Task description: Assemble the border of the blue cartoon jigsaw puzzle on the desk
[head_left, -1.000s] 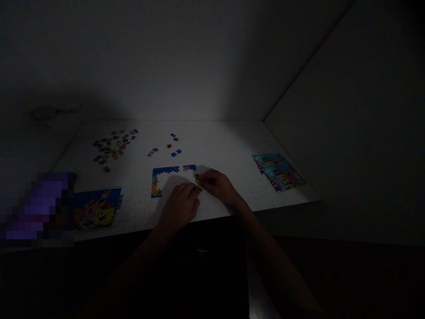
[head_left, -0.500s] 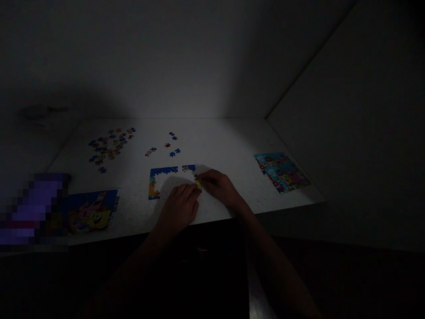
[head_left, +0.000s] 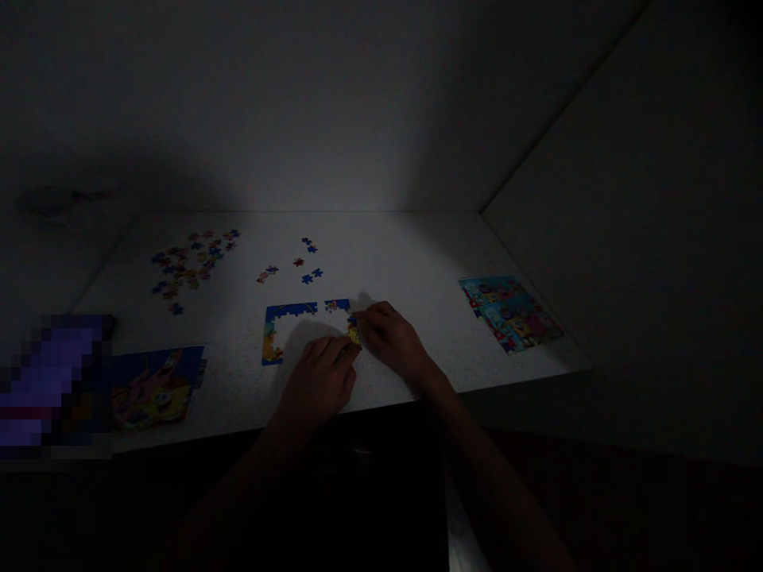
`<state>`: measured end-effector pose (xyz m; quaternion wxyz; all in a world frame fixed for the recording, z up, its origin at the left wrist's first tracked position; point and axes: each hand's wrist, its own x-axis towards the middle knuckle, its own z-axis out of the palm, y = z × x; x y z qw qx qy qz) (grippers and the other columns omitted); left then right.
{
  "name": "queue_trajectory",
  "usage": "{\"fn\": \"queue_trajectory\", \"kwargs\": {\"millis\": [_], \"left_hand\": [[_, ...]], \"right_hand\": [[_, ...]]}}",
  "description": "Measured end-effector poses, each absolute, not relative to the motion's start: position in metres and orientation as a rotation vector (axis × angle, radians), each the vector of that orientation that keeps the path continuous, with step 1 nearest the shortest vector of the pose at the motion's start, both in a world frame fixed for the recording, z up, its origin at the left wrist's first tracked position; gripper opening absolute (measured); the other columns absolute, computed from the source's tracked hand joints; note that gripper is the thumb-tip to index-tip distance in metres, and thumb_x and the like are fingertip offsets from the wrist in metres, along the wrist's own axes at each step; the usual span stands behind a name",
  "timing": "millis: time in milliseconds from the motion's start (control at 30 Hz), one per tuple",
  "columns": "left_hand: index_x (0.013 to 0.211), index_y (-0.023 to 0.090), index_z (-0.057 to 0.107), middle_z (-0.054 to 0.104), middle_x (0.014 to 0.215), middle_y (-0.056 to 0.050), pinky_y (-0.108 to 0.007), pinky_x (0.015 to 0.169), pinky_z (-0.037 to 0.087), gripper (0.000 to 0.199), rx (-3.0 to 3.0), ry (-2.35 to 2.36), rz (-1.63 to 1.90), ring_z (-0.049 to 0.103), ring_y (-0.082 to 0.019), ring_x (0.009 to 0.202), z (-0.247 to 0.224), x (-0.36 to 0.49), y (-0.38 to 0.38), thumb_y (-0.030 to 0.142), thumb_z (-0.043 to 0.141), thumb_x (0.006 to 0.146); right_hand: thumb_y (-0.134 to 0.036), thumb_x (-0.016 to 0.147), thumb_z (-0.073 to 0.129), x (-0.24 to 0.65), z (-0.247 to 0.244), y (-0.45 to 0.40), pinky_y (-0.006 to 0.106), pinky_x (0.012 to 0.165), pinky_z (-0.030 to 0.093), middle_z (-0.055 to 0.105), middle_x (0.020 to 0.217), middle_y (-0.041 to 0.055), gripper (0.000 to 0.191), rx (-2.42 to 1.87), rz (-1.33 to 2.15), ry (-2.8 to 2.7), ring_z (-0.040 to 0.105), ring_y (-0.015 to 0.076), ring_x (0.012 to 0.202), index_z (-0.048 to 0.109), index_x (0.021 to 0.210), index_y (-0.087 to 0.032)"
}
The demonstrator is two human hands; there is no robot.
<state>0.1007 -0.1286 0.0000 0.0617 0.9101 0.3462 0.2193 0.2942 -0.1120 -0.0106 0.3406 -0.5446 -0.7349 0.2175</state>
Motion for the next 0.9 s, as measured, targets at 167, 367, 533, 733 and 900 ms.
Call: {"fn": "queue_trajectory", "kwargs": {"millis": [167,367,533,733,900], "left_hand": [[0.115,0.015,0.064,0.066,0.112,-0.010,-0.041,0.094,0.048,0.031,2.751,1.031,0.679,0.056,-0.025,0.106,-0.001,0.101,-0.128,0.010,0.048,0.088],[0.116,0.015,0.063,0.065,0.117,-0.010,-0.042,0.097,0.047,0.032,2.736,1.071,0.681,0.055,-0.026,0.111,-0.001,0.102,-0.129,0.010,0.048,0.088],[0.115,0.016,0.063,0.064,0.123,-0.011,-0.045,0.098,0.046,0.031,2.733,1.069,0.620,0.055,-0.026,0.115,-0.001,0.103,-0.126,0.011,0.045,0.090],[0.116,0.016,0.063,0.065,0.120,-0.011,-0.045,0.099,0.044,0.032,2.717,1.087,0.585,0.054,-0.026,0.116,0.000,0.104,-0.126,0.011,0.044,0.090],[0.118,0.017,0.061,0.064,0.122,-0.010,-0.044,0.100,0.042,0.033,2.711,1.108,0.588,0.054,-0.025,0.115,0.000,0.104,-0.127,0.012,0.046,0.089]], "right_hand": [[-0.021,0.092,0.057,0.295,-0.010,-0.113,0.040,0.091,0.051,0.062,0.109,0.0077,0.028,-1.408,0.558,-1.975,0.058,0.0221,0.105,0.068,0.118,-0.027],[-0.023,0.092,0.058,0.294,-0.010,-0.114,0.041,0.090,0.052,0.061,0.109,0.0082,0.025,-1.432,0.545,-1.966,0.058,0.0222,0.104,0.069,0.115,-0.026],[-0.024,0.093,0.059,0.294,-0.009,-0.113,0.039,0.089,0.053,0.062,0.107,0.0085,0.021,-1.420,0.522,-1.981,0.059,0.0211,0.102,0.071,0.109,-0.024],[-0.023,0.092,0.059,0.292,-0.008,-0.118,0.035,0.084,0.054,0.065,0.102,0.0073,0.017,-1.401,0.440,-2.010,0.062,0.0188,0.096,0.074,0.102,-0.022],[-0.018,0.087,0.062,0.289,-0.007,-0.122,0.036,0.086,0.053,0.069,0.104,0.0070,0.020,-1.412,0.298,-2.085,0.063,0.0206,0.097,0.074,0.102,-0.023]]}}
